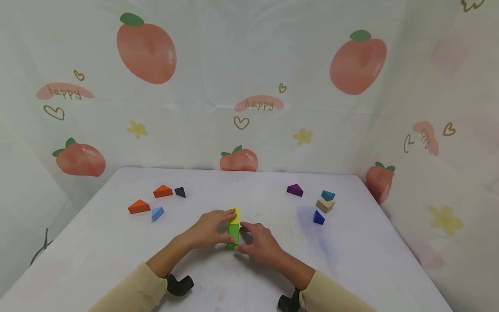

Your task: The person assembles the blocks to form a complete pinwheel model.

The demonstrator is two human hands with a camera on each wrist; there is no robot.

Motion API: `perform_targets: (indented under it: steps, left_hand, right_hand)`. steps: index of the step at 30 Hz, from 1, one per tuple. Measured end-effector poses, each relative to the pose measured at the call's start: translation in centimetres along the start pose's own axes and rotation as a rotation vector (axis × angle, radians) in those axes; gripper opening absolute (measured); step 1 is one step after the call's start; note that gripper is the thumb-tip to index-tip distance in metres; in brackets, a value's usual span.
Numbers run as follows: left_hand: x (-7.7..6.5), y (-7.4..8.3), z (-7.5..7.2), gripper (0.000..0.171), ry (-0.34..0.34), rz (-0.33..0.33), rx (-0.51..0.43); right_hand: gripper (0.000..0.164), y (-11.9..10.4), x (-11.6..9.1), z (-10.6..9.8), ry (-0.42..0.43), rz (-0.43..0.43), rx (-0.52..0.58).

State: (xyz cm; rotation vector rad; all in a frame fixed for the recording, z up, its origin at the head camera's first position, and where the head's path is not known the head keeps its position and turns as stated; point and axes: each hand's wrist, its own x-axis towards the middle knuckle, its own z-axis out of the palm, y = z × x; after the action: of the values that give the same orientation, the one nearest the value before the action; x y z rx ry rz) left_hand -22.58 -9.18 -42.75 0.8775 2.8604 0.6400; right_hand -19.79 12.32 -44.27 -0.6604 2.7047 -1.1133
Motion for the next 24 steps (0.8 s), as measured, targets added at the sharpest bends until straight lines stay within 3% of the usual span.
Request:
perform_targets:
  steps: [14, 24]
  left_hand:
    - [-0.15, -0.18, -0.18, 0.07, 0.012, -0.026, -0.089]
    - [0.01, -0.27, 0.09, 0.07, 0.003, -0.065, -0.139]
  right_hand:
    - [0.061, -0.23, -0.05, 0.35, 0.031, -0.013, 0.022]
    - [0.061, -0.59, 0.09, 0.57, 0.038, 0.03, 0.033]
